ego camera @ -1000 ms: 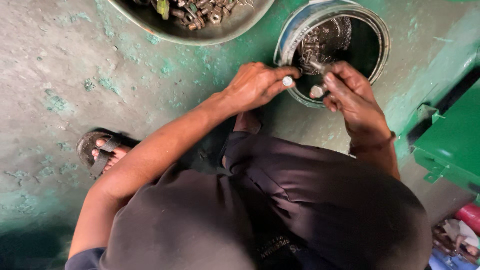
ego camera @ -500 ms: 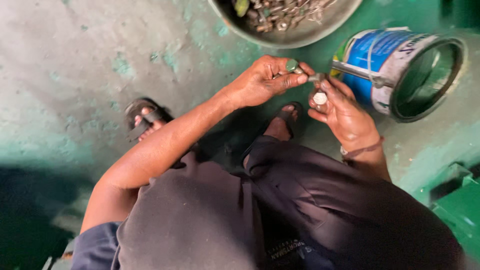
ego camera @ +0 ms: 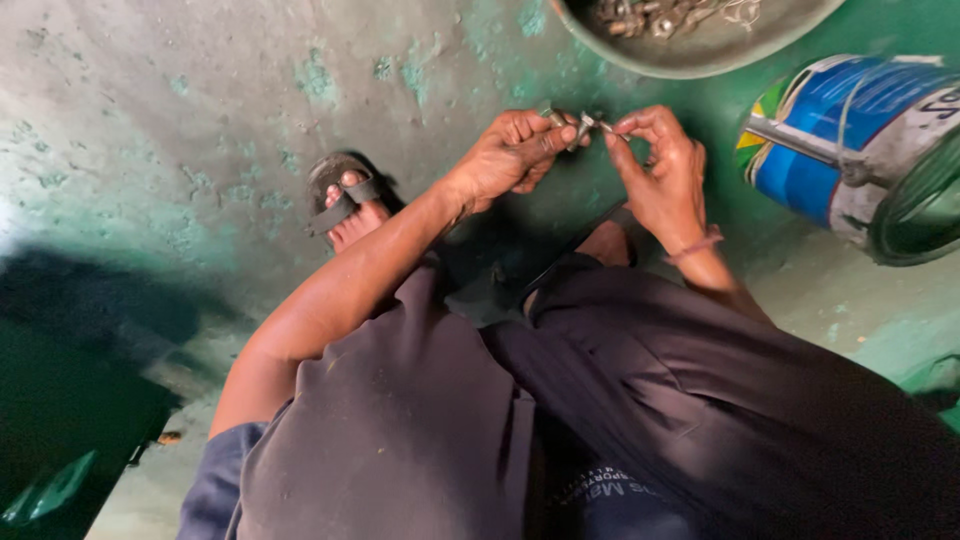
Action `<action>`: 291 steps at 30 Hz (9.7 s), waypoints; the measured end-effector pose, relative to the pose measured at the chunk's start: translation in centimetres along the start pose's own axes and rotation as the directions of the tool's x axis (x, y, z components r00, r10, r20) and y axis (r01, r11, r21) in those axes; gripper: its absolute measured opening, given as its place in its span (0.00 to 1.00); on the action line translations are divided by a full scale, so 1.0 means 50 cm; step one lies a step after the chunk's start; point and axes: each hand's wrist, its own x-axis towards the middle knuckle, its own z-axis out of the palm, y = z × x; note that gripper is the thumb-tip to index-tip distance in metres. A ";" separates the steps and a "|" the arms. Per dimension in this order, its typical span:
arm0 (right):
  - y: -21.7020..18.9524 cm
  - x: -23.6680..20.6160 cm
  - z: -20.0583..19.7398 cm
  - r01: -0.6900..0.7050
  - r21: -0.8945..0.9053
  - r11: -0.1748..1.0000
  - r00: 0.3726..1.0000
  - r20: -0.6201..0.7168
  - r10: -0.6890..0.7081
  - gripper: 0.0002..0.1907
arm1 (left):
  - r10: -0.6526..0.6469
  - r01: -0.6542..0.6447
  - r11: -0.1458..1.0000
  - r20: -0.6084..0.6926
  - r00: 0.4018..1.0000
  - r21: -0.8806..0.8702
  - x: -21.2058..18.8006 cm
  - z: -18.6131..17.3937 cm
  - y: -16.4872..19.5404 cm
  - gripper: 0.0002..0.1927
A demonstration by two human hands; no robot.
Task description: The person picks bolts and nuts from a metal bowl and a paint can, then threads the nuts onto the bolts by hand. The person walks to a green machine and inserts the assembled fasteners into holes on the machine frame.
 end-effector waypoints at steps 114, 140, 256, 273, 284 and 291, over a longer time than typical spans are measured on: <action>0.003 -0.020 0.047 0.119 0.138 0.983 0.981 0.133 -0.138 0.14 | 0.147 -0.161 0.977 0.107 0.983 0.138 -0.076 -0.101 -0.090 0.22; -0.031 -0.025 0.060 0.231 -0.015 0.973 0.939 0.265 -0.219 0.14 | 0.167 -0.181 0.953 0.077 0.983 0.243 -0.087 -0.083 -0.085 0.20; -0.011 -0.010 0.111 0.584 -0.285 0.760 0.790 0.412 -0.453 0.18 | 0.100 -0.115 0.991 -0.198 0.975 -0.065 -0.138 -0.089 -0.126 0.15; -0.005 -0.033 0.130 0.531 -0.371 0.762 0.815 0.468 -0.341 0.12 | 0.197 -0.191 0.980 -0.216 0.956 0.048 -0.129 -0.079 -0.146 0.14; 0.007 -0.044 0.139 0.360 -0.312 0.879 0.873 0.446 -0.199 0.12 | 0.188 -0.176 0.981 -0.195 0.963 0.081 -0.131 -0.080 -0.142 0.15; -0.007 -0.038 0.127 0.515 -0.345 0.785 0.831 0.424 -0.360 0.13 | 0.062 -0.075 0.996 -0.213 0.975 -0.051 -0.134 -0.083 -0.139 0.16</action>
